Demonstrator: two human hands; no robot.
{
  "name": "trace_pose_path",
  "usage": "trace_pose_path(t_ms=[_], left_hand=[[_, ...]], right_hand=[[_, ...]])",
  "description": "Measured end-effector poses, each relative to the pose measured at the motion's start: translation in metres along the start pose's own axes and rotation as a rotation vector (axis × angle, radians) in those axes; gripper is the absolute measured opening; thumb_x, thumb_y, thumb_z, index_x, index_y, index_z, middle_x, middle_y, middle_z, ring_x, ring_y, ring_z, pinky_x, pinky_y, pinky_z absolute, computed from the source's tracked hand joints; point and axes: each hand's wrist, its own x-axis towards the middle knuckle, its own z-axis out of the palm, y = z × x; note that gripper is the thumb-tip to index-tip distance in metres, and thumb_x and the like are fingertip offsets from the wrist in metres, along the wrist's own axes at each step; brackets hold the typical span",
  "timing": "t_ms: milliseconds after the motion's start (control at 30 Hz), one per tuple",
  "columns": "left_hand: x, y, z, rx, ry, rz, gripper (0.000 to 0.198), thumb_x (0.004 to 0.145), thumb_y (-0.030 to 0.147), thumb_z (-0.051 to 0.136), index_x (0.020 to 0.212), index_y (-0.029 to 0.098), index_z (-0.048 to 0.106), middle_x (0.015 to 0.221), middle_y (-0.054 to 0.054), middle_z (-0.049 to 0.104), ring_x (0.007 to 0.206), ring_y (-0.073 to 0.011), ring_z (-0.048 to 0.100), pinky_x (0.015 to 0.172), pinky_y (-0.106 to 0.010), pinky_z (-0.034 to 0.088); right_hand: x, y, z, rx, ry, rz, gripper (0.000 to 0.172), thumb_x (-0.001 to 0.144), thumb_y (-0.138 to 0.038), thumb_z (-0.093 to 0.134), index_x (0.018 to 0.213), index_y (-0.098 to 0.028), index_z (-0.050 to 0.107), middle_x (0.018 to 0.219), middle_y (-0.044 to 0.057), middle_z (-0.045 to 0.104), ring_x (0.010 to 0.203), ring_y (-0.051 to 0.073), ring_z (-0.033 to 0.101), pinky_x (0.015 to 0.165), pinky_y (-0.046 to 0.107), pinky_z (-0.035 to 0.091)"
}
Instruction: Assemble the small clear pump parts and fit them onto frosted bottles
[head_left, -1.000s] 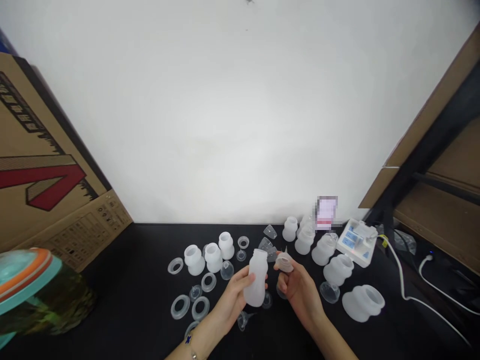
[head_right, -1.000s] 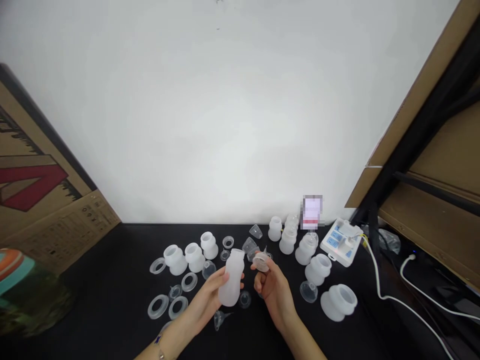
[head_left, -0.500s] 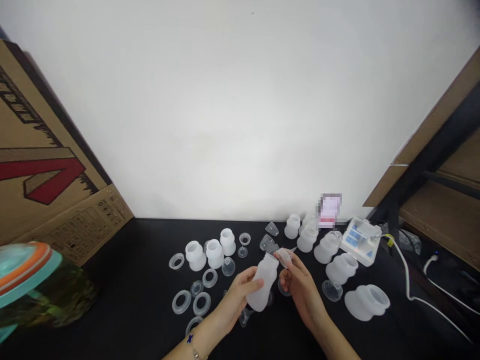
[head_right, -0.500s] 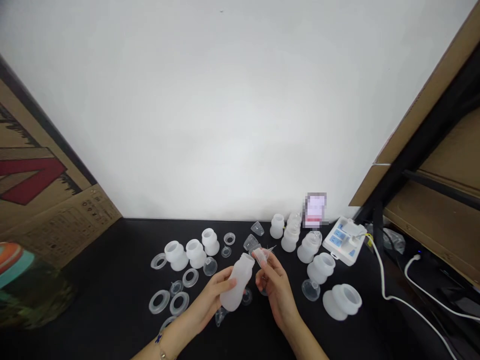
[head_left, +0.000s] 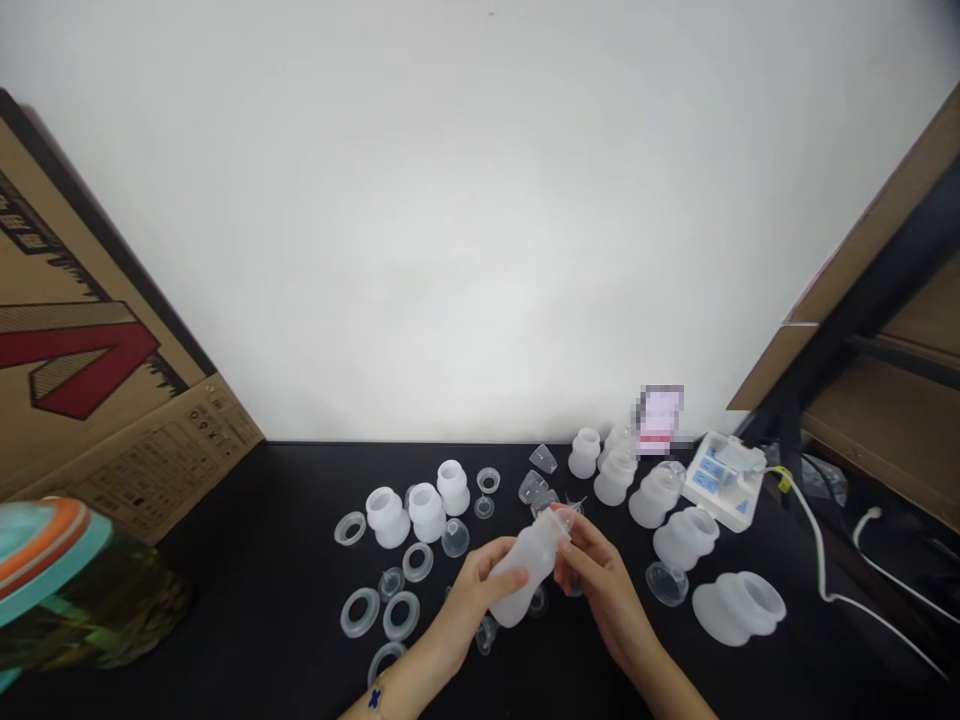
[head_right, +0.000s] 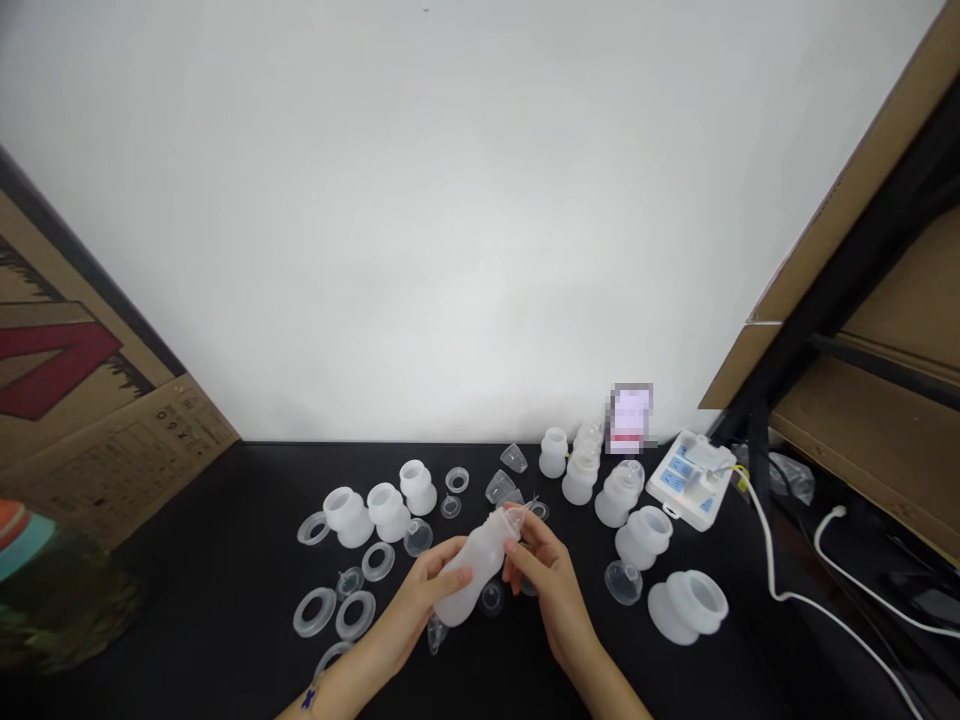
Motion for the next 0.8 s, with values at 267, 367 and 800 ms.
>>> trace_pose_path(t_ms=[267, 367, 800], left_hand=[[0.0008, -0.0011, -0.0026, 0.052, -0.019, 0.034, 0.038, 0.077, 0.042, 0.082, 0.104, 0.016, 0.077, 0.092, -0.006, 0.071, 0.080, -0.0209, 0.060, 0.068, -0.025, 0.040], [0.0012, -0.0015, -0.0031, 0.064, -0.025, 0.039, 0.040, 0.076, 0.043, 0.082, 0.106, 0.016, 0.077, 0.092, -0.006, 0.072, 0.081, -0.0212, 0.061, 0.069, -0.025, 0.041], [0.0043, -0.0022, -0.0058, 0.155, -0.040, 0.102, 0.049, 0.074, 0.048, 0.083, 0.109, 0.014, 0.074, 0.092, -0.005, 0.072, 0.082, -0.0195, 0.061, 0.071, -0.025, 0.042]], right_hand=[[0.0003, -0.0012, -0.0021, -0.013, -0.007, 0.002, 0.047, 0.073, -0.043, 0.087, 0.114, -0.023, 0.077, 0.075, 0.003, 0.068, 0.056, 0.014, 0.052, 0.049, 0.024, 0.041], [0.0005, -0.0007, -0.0032, -0.028, -0.018, 0.007, 0.050, 0.073, -0.044, 0.087, 0.117, -0.023, 0.076, 0.076, 0.004, 0.069, 0.057, 0.014, 0.053, 0.049, 0.025, 0.041], [0.0027, 0.0017, -0.0076, -0.075, -0.064, 0.016, 0.053, 0.077, -0.048, 0.083, 0.122, -0.022, 0.072, 0.073, 0.002, 0.066, 0.058, 0.014, 0.053, 0.051, 0.023, 0.041]])
